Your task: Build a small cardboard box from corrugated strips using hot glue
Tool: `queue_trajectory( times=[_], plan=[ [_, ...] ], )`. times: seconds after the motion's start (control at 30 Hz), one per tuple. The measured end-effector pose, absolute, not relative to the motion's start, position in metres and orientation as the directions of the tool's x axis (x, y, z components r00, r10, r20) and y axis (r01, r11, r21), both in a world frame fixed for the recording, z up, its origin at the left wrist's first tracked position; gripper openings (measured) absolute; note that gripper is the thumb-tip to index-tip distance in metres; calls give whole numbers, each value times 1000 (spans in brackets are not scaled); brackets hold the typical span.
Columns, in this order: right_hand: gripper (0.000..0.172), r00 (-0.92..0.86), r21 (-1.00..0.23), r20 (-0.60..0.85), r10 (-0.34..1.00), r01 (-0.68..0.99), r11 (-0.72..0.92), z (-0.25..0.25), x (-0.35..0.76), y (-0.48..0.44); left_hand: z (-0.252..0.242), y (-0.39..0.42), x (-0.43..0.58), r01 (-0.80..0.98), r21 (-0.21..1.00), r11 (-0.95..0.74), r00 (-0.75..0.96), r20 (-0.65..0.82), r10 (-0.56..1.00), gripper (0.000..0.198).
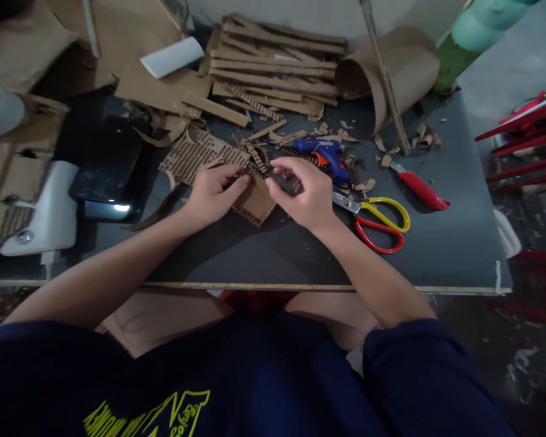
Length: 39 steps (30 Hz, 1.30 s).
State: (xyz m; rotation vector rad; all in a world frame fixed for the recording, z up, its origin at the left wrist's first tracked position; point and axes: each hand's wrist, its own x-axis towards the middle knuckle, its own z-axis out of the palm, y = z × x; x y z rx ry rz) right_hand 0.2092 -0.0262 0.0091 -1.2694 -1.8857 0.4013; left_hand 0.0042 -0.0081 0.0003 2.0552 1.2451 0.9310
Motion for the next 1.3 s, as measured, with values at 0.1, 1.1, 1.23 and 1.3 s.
queue_trajectory(
  times=[0.1, 1.1, 1.23, 1.3],
  plan=[
    [25, -266, -394, 560, 784, 748, 534, 12, 210, -28, -1, -14, 9, 492, 777, -394, 270, 294, 917, 25],
    [28, -312, -205, 531, 788, 855, 477, 11, 217, -21, -20, -16, 17, 257, 946, -199, 218, 144, 965, 19],
    [27, -309, -226, 603, 736, 818, 528, 3, 216, -19, -24, -10, 14, 341, 889, -307, 171, 262, 950, 17],
    [26, -318, -215, 643, 697, 799, 562, 0, 215, -17, -25, -9, 13, 349, 875, -336, 164, 296, 941, 17]
  ],
)
